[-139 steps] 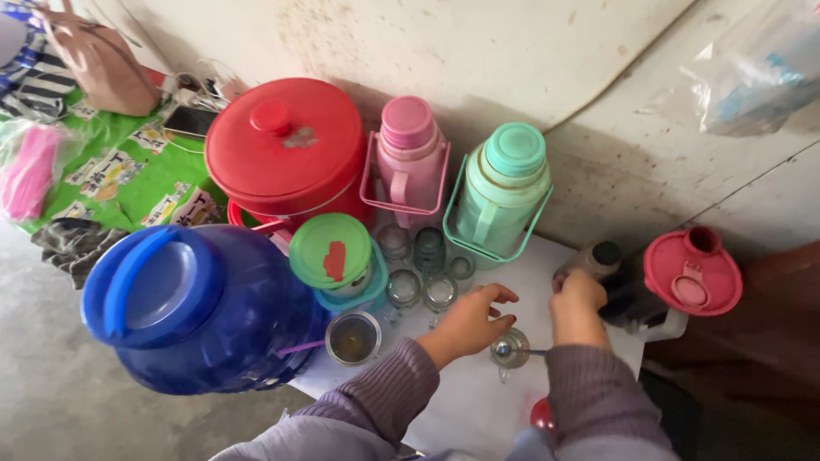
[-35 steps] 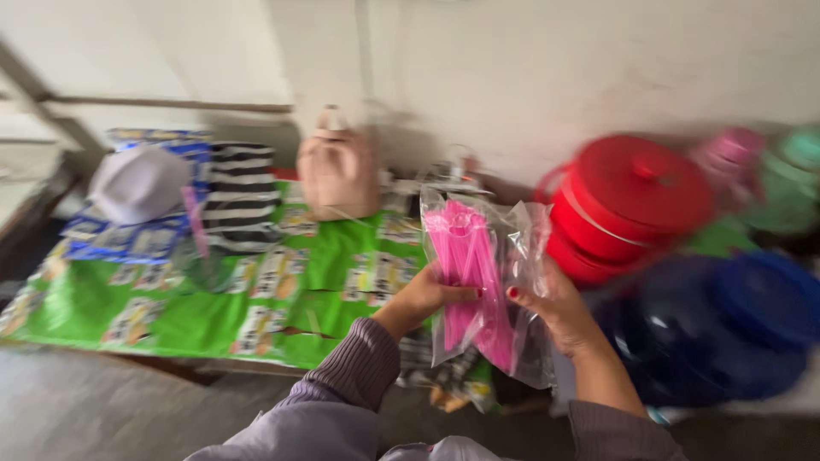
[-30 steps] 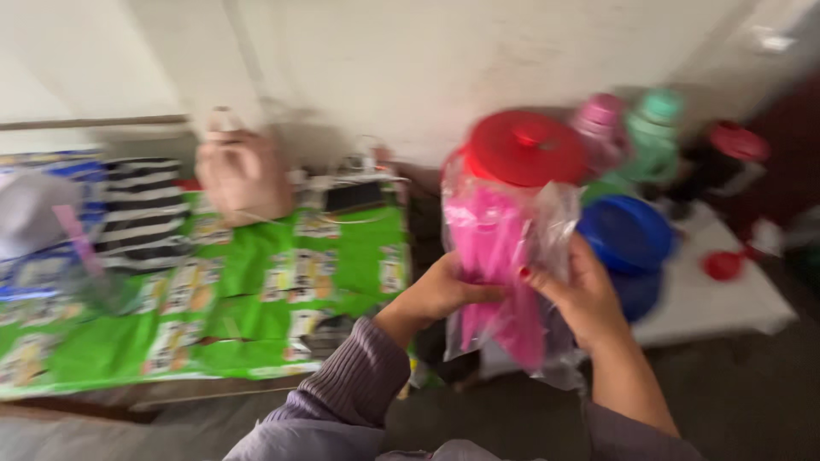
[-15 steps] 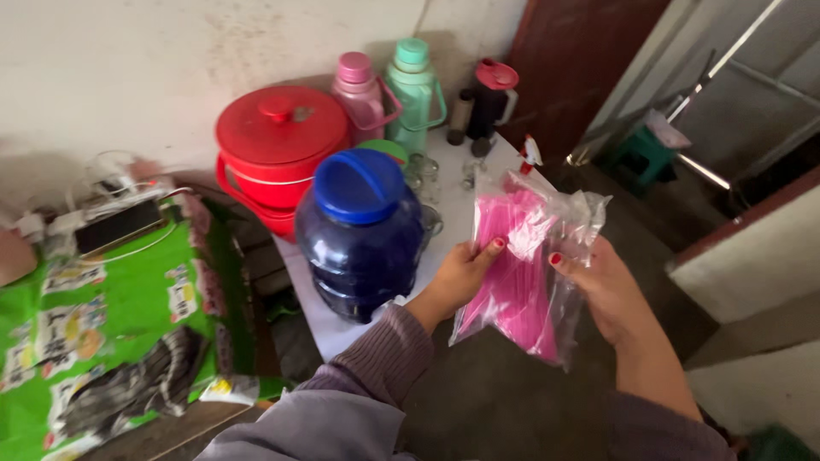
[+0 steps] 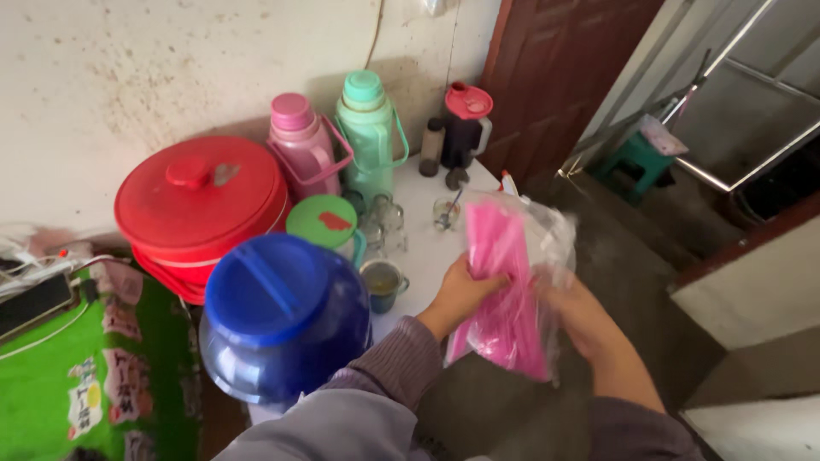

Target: The person organizes various containers, thermoses, and glassware on a table by moving items aside, wiping the surface with a cloth, and rearranging the objects.

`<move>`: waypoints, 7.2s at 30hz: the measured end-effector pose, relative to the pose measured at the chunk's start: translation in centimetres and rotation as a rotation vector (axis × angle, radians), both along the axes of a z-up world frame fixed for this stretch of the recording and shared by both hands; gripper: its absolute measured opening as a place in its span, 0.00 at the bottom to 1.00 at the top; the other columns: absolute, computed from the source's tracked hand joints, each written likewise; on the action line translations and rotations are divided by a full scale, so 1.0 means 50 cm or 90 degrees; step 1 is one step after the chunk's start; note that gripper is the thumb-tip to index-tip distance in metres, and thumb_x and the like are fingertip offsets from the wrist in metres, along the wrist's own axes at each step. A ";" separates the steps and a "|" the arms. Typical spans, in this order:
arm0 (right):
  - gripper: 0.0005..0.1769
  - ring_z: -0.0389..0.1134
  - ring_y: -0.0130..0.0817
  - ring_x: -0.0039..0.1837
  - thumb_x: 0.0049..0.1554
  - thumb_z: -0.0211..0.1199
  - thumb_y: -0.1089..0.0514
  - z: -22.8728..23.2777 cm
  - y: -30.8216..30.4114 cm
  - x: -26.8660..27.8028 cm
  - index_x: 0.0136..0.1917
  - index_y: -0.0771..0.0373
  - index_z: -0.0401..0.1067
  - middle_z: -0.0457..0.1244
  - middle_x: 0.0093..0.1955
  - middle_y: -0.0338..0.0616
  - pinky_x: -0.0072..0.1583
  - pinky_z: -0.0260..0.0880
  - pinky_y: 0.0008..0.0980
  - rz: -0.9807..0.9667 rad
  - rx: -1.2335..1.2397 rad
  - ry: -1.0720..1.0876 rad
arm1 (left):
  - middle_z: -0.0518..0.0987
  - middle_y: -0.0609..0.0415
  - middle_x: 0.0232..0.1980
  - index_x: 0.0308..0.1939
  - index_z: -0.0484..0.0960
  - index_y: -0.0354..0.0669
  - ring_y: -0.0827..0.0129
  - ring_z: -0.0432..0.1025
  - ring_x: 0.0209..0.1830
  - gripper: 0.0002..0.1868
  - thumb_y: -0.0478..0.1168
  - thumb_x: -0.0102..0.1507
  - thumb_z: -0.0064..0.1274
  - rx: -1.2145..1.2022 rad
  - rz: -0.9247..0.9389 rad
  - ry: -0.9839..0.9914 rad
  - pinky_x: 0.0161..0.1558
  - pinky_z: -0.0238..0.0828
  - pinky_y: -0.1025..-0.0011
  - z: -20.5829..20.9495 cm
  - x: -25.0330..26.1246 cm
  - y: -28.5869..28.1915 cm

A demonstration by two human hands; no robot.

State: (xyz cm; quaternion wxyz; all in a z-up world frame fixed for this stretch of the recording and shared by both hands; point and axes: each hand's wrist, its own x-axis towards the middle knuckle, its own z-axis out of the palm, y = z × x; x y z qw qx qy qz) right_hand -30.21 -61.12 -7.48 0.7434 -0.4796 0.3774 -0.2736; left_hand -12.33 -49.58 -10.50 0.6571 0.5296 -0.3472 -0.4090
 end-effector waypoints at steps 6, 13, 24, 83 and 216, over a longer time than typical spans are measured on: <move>0.27 0.72 0.33 0.52 0.53 0.65 0.61 -0.018 -0.132 0.062 0.65 0.69 0.73 0.70 0.54 0.46 0.53 0.75 0.38 0.332 -0.060 0.257 | 0.83 0.52 0.49 0.55 0.74 0.38 0.69 0.79 0.44 0.22 0.36 0.59 0.63 -0.047 0.150 0.276 0.46 0.79 0.67 -0.010 0.113 -0.138; 0.19 0.69 0.32 0.48 0.55 0.67 0.61 -0.020 -0.262 0.137 0.60 0.68 0.74 0.71 0.50 0.46 0.49 0.70 0.33 0.149 -0.146 0.248 | 0.84 0.50 0.49 0.53 0.81 0.37 0.64 0.79 0.47 0.17 0.36 0.61 0.62 -0.059 0.065 0.416 0.48 0.78 0.64 -0.126 0.182 -0.205; 0.15 0.72 0.30 0.44 0.57 0.64 0.56 0.133 -0.406 0.220 0.55 0.65 0.80 0.71 0.45 0.44 0.48 0.69 0.29 0.270 -0.685 0.224 | 0.79 0.52 0.61 0.57 0.78 0.49 0.56 0.71 0.65 0.20 0.44 0.62 0.61 -0.185 0.021 0.734 0.69 0.65 0.51 -0.159 0.154 -0.231; 0.35 0.53 0.58 0.80 0.55 0.54 0.67 0.171 -0.318 0.507 0.76 0.61 0.62 0.58 0.78 0.51 0.78 0.51 0.52 0.393 -1.070 -0.206 | 0.81 0.60 0.40 0.48 0.79 0.41 0.76 0.74 0.39 0.20 0.31 0.54 0.67 -0.043 0.329 0.096 0.44 0.74 0.71 -0.046 0.201 -0.218; 0.35 0.66 0.72 0.60 0.62 0.58 0.52 -0.364 -0.228 1.144 0.74 0.69 0.49 0.65 0.56 0.75 0.59 0.65 0.59 0.435 -0.610 0.155 | 0.80 0.50 0.57 0.56 0.75 0.40 0.63 0.79 0.55 0.20 0.26 0.60 0.47 0.249 0.717 0.136 0.55 0.74 0.69 -0.244 0.544 -0.262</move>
